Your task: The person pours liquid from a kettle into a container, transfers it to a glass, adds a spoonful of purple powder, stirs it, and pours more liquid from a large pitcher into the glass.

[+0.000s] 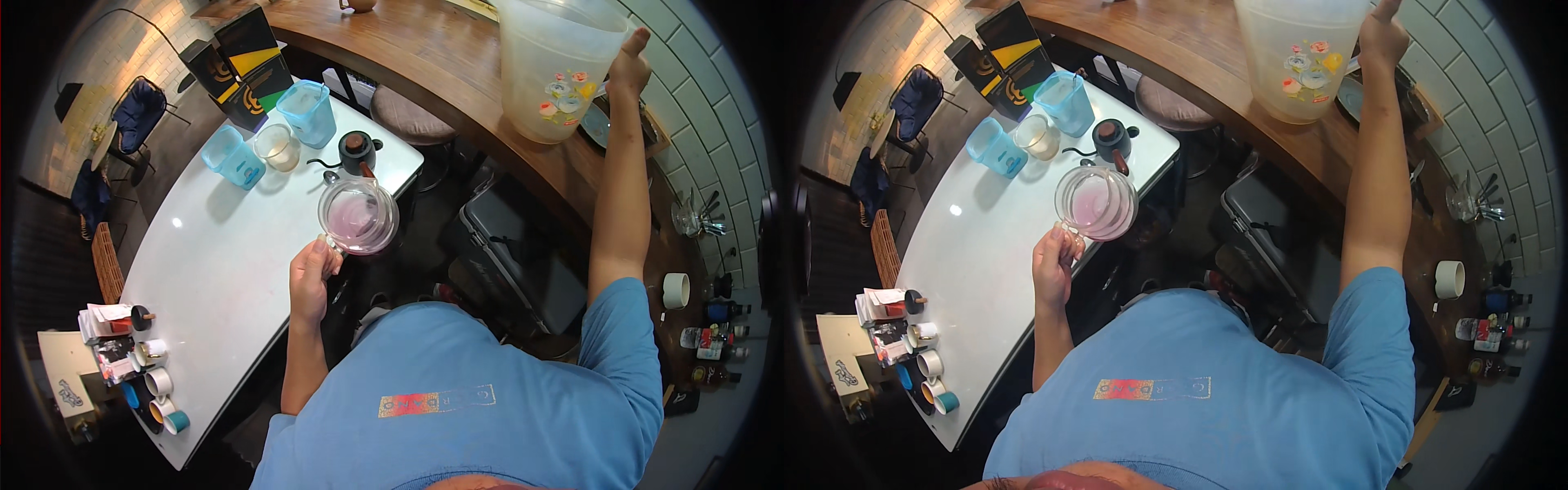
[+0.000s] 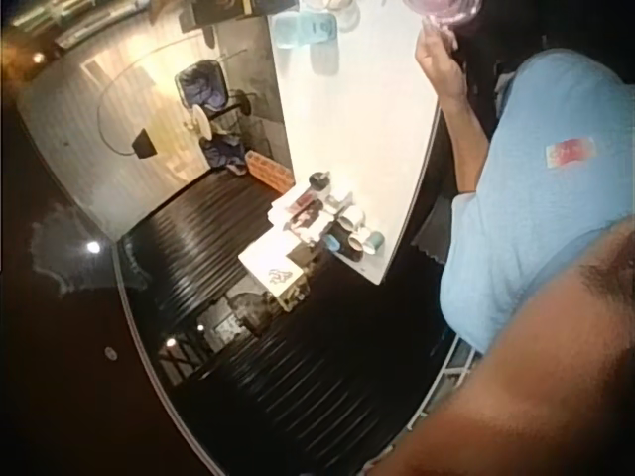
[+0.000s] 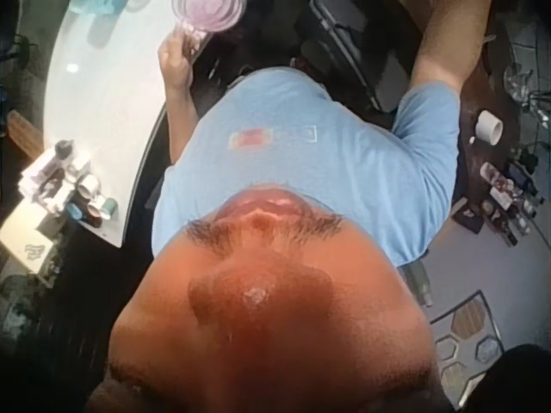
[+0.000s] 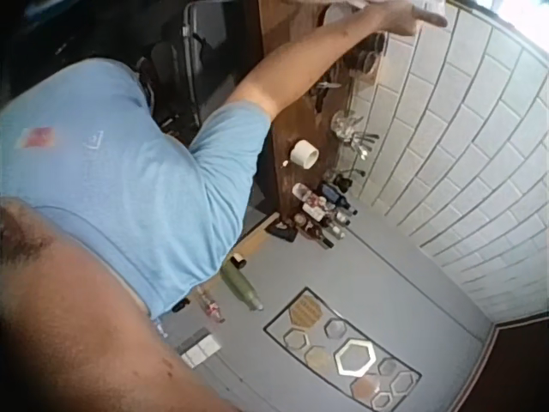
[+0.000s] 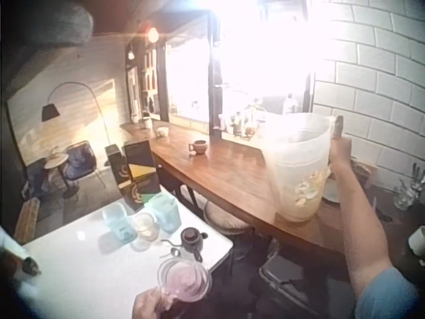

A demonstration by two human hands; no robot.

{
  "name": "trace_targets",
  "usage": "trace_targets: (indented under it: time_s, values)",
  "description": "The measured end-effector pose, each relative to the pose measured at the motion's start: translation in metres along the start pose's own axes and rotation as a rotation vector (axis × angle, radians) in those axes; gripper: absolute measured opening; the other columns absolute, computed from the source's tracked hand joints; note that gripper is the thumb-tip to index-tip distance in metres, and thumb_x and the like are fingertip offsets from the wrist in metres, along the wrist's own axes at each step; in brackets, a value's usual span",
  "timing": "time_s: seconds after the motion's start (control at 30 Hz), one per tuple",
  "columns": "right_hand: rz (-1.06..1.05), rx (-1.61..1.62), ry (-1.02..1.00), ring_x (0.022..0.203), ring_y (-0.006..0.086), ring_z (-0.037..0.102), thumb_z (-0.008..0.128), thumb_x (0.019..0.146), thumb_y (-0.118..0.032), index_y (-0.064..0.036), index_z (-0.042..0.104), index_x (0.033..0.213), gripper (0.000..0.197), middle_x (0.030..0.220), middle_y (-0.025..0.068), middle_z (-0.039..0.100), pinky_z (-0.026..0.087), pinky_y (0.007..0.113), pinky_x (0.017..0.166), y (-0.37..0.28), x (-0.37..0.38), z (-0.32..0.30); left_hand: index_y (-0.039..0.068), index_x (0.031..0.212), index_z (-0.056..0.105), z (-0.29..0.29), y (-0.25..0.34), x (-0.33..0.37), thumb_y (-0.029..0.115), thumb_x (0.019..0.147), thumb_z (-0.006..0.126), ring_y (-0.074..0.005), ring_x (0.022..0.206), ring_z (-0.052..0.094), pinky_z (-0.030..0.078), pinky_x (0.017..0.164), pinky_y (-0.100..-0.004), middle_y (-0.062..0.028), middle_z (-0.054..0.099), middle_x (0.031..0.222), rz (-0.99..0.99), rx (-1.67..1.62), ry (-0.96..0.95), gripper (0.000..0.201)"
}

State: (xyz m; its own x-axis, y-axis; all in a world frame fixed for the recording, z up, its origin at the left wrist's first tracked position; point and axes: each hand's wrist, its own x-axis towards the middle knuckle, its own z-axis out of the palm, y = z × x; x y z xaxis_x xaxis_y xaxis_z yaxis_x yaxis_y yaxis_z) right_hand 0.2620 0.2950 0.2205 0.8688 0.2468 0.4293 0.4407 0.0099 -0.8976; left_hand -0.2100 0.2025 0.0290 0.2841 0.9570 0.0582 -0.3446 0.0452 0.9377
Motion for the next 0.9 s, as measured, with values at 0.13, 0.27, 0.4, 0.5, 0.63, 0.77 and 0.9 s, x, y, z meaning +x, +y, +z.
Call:
trace_targets:
  time_s: [0.13, 0.27, 0.4, 0.5, 0.63, 0.77, 0.9]
  values:
    - [-0.162, 0.262, -0.194, 0.058, 0.0155, 0.055, 0.041, 0.081, -0.073, 0.0029, 0.062, 0.076, 0.079, 0.066, 0.0064, 0.058, 0.044, 0.031, 0.053, -0.024, -0.003, -0.001, 0.010, 0.063, 0.040, 0.014, 0.001, -0.002, 0.029, 0.097, 0.045, -0.0089, 0.059, 0.030, 0.032, 0.058, -0.0260, 0.0030, 0.032, 0.061, -0.005, 0.026, 0.067, 0.040]
    - [-0.221, 0.222, -0.460, 0.071, 0.0141, 0.055, 0.034, 0.089, -0.066, -0.0034, 0.063, 0.090, 0.069, 0.075, 0.0035, 0.059, 0.044, 0.030, 0.064, -0.080, -0.088, -0.021, 0.009, 0.065, 0.040, 0.021, 0.007, -0.009, 0.029, 0.098, 0.044, -0.0096, 0.060, 0.032, 0.033, 0.060, -0.0262, 0.0026, 0.033, 0.063, 0.007, 0.013, 0.076, 0.039]
    - [-0.354, 0.210, -0.593, 0.063, 0.0104, 0.048, 0.031, 0.090, -0.067, -0.0053, 0.060, 0.079, 0.069, 0.067, 0.0004, 0.054, 0.041, 0.028, 0.057, -0.083, -0.090, -0.018, 0.009, 0.066, 0.040, 0.030, 0.016, -0.014, 0.030, 0.098, 0.043, -0.0100, 0.061, 0.033, 0.033, 0.060, -0.0265, 0.0023, 0.034, 0.063, 0.032, 0.052, 0.039, 0.038]
    - [-0.494, 0.147, -0.711, 0.057, 0.0098, 0.044, 0.028, 0.091, -0.066, -0.0058, 0.056, 0.069, 0.070, 0.060, -0.0007, 0.049, 0.037, 0.028, 0.051, -0.068, -0.066, -0.012, 0.009, 0.067, 0.042, 0.037, 0.018, -0.018, 0.030, 0.098, 0.043, -0.0095, 0.060, 0.032, 0.032, 0.059, -0.0263, 0.0024, 0.034, 0.062, 0.026, 0.045, 0.040, 0.038]
    - [-0.583, 0.108, -0.761, 0.048, 0.0082, 0.036, 0.023, 0.093, -0.062, -0.0077, 0.047, 0.056, 0.070, 0.051, -0.0035, 0.039, 0.028, 0.029, 0.043, -0.076, -0.082, -0.006, 0.008, 0.067, 0.043, 0.051, 0.028, -0.023, 0.030, 0.098, 0.044, -0.0090, 0.060, 0.032, 0.030, 0.058, -0.0260, 0.0026, 0.034, 0.062, 0.031, 0.084, 0.066, 0.038]
    - [-0.672, 0.023, -0.801, 0.047, 0.0075, 0.035, 0.023, 0.094, -0.062, -0.0074, 0.047, 0.056, 0.070, 0.050, -0.0037, 0.039, 0.027, 0.028, 0.043, -0.073, -0.075, -0.003, 0.008, 0.067, 0.046, 0.053, 0.030, -0.026, 0.029, 0.097, 0.047, -0.0087, 0.060, 0.031, 0.030, 0.058, -0.0252, 0.0027, 0.036, 0.062, 0.044, 0.133, 0.029, 0.037]
    - [-0.753, 0.093, -0.857, 0.046, 0.0071, 0.034, 0.022, 0.093, -0.063, -0.0065, 0.050, 0.058, 0.072, 0.048, -0.0047, 0.038, 0.026, 0.028, 0.042, -0.081, -0.093, 0.002, 0.008, 0.068, 0.047, 0.058, 0.031, -0.024, 0.029, 0.097, 0.048, -0.0083, 0.060, 0.032, 0.030, 0.058, -0.0246, 0.0035, 0.036, 0.063, 0.009, 0.138, -0.013, 0.035]
